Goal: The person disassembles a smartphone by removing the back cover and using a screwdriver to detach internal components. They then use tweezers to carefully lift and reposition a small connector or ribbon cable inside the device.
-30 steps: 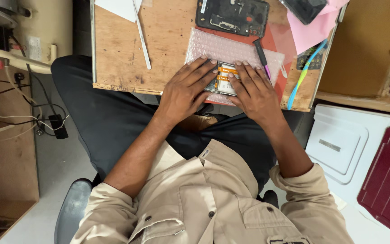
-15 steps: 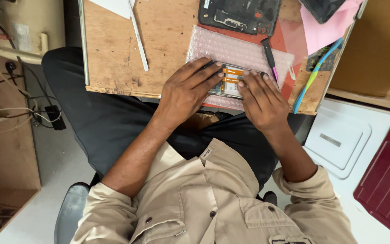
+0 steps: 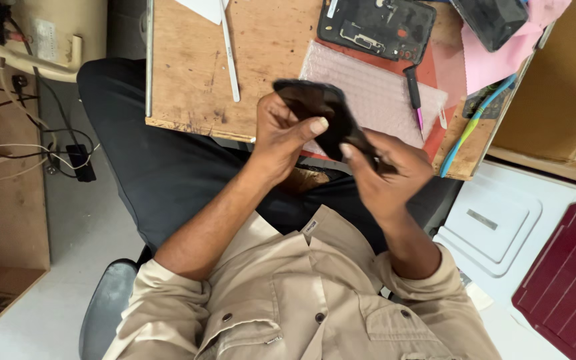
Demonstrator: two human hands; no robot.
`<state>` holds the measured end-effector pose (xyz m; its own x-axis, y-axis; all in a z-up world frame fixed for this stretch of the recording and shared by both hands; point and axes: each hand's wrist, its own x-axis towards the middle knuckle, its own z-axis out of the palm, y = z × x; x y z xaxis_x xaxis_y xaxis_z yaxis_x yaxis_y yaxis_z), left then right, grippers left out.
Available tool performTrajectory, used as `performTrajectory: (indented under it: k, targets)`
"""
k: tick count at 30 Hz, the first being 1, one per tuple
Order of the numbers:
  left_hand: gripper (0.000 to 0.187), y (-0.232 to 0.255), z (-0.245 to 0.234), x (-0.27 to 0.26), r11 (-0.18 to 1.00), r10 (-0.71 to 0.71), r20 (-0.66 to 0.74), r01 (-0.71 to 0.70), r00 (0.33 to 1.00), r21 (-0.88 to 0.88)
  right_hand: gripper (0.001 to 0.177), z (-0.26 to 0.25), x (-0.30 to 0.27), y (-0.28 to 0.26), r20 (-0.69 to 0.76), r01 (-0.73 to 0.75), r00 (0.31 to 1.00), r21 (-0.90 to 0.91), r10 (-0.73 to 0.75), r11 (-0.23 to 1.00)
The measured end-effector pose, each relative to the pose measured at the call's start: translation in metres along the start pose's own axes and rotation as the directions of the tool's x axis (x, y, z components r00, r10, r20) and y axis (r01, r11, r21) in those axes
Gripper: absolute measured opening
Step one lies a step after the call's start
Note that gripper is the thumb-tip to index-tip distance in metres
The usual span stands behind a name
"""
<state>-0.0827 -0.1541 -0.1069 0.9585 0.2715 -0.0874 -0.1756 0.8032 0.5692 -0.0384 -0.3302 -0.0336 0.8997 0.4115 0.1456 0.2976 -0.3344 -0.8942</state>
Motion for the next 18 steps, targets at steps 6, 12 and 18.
performTrajectory:
  k: [6,12,18]
  targets:
    - [0.024,0.028,-0.019,-0.025,0.976,0.093,-0.23,-0.134,0.969,-0.169,0.021,0.016,0.035,-0.014,0.377,-0.002,0.925,0.158,-0.058,0.987]
    - [0.03,0.054,-0.055,-0.026,0.952,0.072,-0.056,-0.085,0.996,-0.294,0.02,0.099,0.116,0.005,0.34,0.226,0.924,-0.123,-0.173,0.966]
    - [0.032,0.054,-0.058,-0.019,0.868,0.056,0.314,0.11,0.948,-0.485,0.031,0.169,0.135,0.008,0.286,0.247,0.952,-0.514,-0.107,0.821]
